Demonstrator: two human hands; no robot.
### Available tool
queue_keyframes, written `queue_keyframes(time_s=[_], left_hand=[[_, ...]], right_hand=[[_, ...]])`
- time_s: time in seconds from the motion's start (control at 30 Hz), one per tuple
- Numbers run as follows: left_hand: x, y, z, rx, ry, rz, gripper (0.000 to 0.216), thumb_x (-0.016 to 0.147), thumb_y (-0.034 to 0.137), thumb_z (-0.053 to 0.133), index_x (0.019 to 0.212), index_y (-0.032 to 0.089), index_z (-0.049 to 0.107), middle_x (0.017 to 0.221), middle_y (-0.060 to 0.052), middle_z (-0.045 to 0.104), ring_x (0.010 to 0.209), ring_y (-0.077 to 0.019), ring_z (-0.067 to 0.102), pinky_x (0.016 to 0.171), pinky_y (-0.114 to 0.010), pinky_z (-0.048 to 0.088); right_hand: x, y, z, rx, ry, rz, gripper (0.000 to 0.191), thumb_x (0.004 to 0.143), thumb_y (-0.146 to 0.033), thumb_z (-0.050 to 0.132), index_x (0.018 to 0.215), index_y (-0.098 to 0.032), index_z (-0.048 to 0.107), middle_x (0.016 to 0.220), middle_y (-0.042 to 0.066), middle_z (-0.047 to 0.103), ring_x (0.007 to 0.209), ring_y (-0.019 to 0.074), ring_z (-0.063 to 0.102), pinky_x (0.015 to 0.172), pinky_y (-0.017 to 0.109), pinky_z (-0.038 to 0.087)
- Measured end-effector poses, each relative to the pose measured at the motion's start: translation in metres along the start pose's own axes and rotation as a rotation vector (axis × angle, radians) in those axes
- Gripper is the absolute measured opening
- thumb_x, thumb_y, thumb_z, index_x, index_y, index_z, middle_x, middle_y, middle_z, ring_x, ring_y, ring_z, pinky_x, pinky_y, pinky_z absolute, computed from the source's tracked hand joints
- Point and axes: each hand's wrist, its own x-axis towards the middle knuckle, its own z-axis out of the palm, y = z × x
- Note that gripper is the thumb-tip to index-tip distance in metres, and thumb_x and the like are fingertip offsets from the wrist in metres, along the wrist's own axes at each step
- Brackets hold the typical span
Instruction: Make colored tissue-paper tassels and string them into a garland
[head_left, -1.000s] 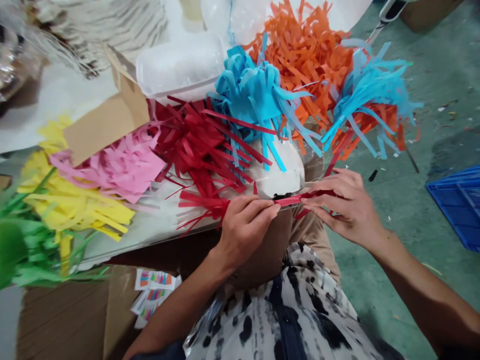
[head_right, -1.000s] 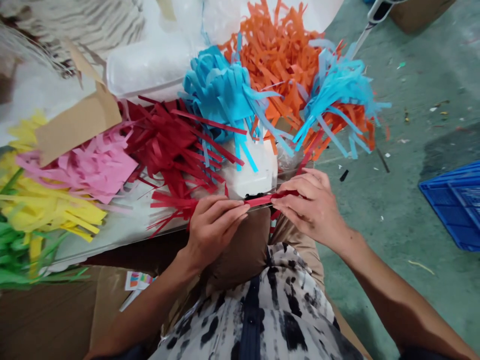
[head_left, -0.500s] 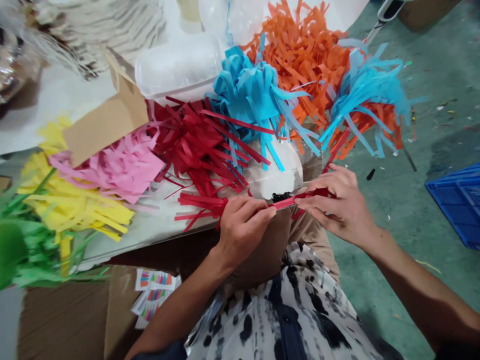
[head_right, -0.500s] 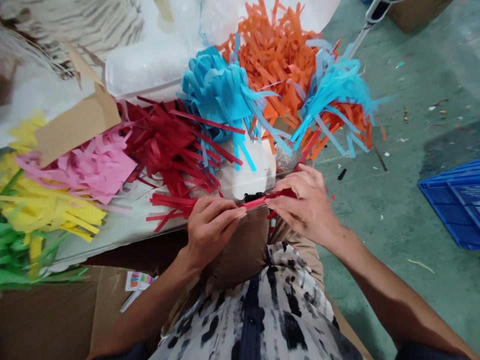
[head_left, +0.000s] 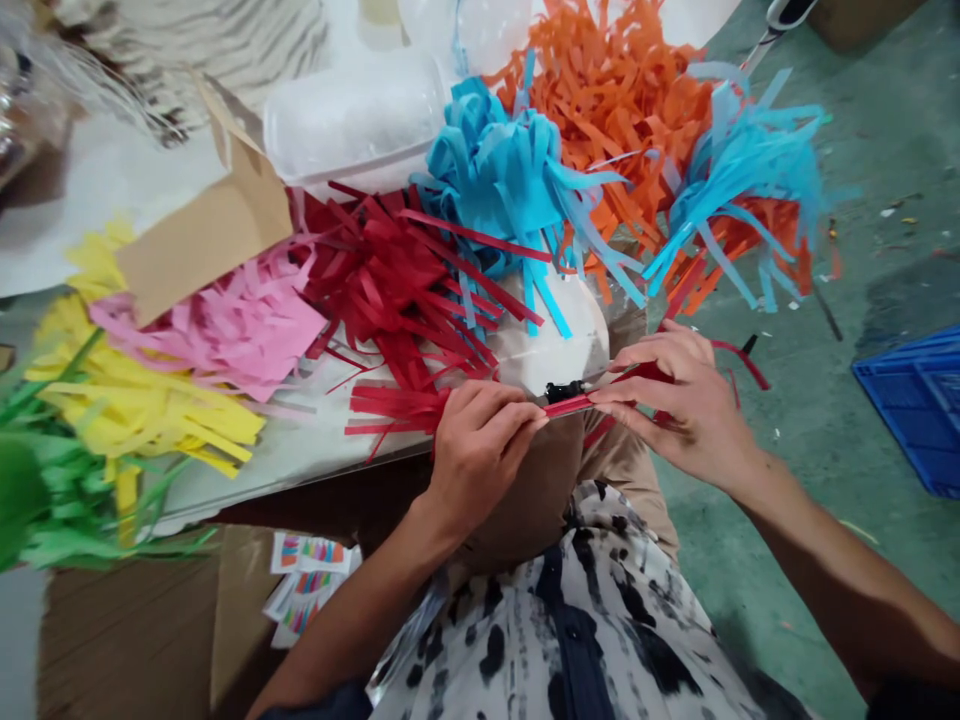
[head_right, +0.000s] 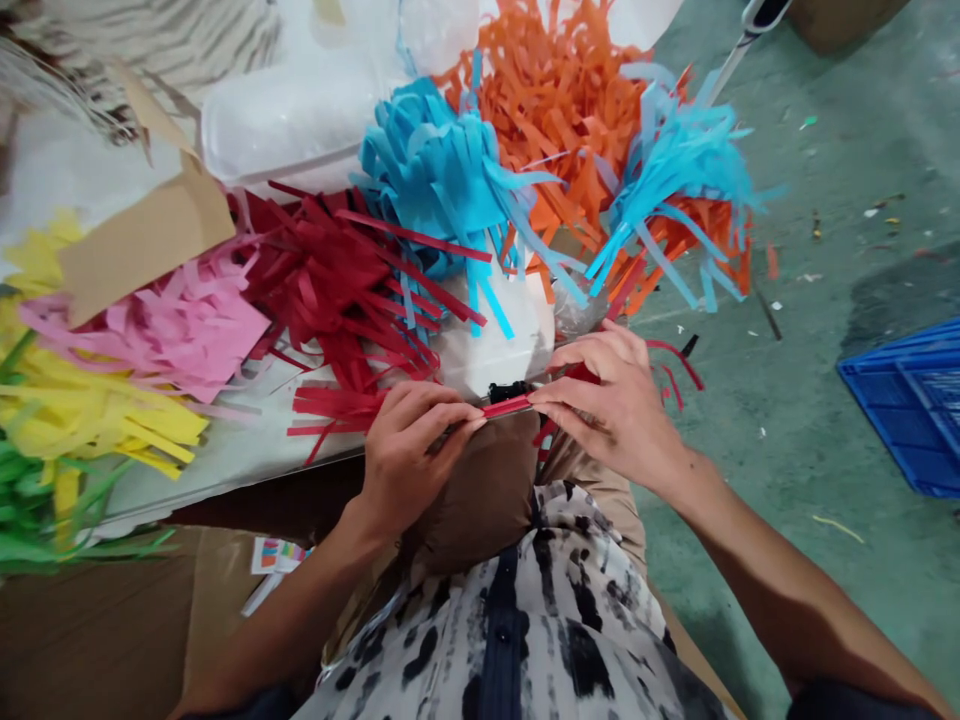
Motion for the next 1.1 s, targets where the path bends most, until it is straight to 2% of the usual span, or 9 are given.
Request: queue_keyframes(time_s=[0.2,0.4,0.83,1.0,1.1], left_hand=[[-0.001,0.003,-0.004,0.093,-0.004,-0.076,0.002,0.096,0.022,0.074,0.094,0.020,0.074,0.096,-0.006,0.072,0.097,-0.0230,0.059,0.092,-0.040,0.049],[0.000,0.006,-0.006,0.078,-0.010,-0.167,0.008,0.096,0.027,0.075,0.091,0.021,0.075,0.097,-0.005,0.069,0.100,-0.0230,0.059,0.093,-0.040,0.048],[0.003,0.005,-0.008,0.080,-0.068,-0.187,0.012,0.098,0.025,0.070,0.088,0.020,0.068,0.100,-0.006,0.068,0.100,-0.0239,0.058,0.092,-0.042,0.047],[0.005,0.007,-0.008,0.171,-0.058,-0.216,0.014,0.096,0.025,0.070,0.084,0.020,0.065,0.103,-0.009,0.067,0.104,-0.0271,0.057,0.093,-0.044,0.048],[0.005,0.005,-0.010,0.258,-0.047,-0.195,0.014,0.096,0.023,0.068,0.083,0.020,0.063,0.105,-0.011,0.067,0.106,-0.0288,0.057,0.095,-0.045,0.048]], right_hand=[[0.005,-0.008,-0.001,-0.010,-0.007,0.083,0.007,0.097,-0.032,0.073,0.094,-0.026,0.076,0.116,0.008,0.069,0.115,0.0318,0.065,0.118,0.066,0.035],[0.010,-0.013,-0.002,-0.026,-0.072,0.163,0.011,0.097,-0.034,0.069,0.092,-0.025,0.072,0.119,0.010,0.067,0.123,0.0364,0.059,0.115,0.066,0.035],[0.027,-0.022,-0.003,-0.150,-0.179,0.182,0.016,0.093,-0.033,0.063,0.083,-0.021,0.067,0.112,0.012,0.066,0.121,0.0383,0.057,0.106,0.061,0.040],[0.025,-0.023,-0.001,-0.173,-0.166,0.182,0.016,0.093,-0.032,0.062,0.083,-0.021,0.066,0.113,0.011,0.066,0.123,0.0380,0.057,0.111,0.063,0.037],[0.020,-0.023,0.003,-0.181,-0.125,0.180,0.013,0.093,-0.032,0.062,0.086,-0.021,0.065,0.114,0.011,0.065,0.125,0.0380,0.056,0.118,0.067,0.031]])
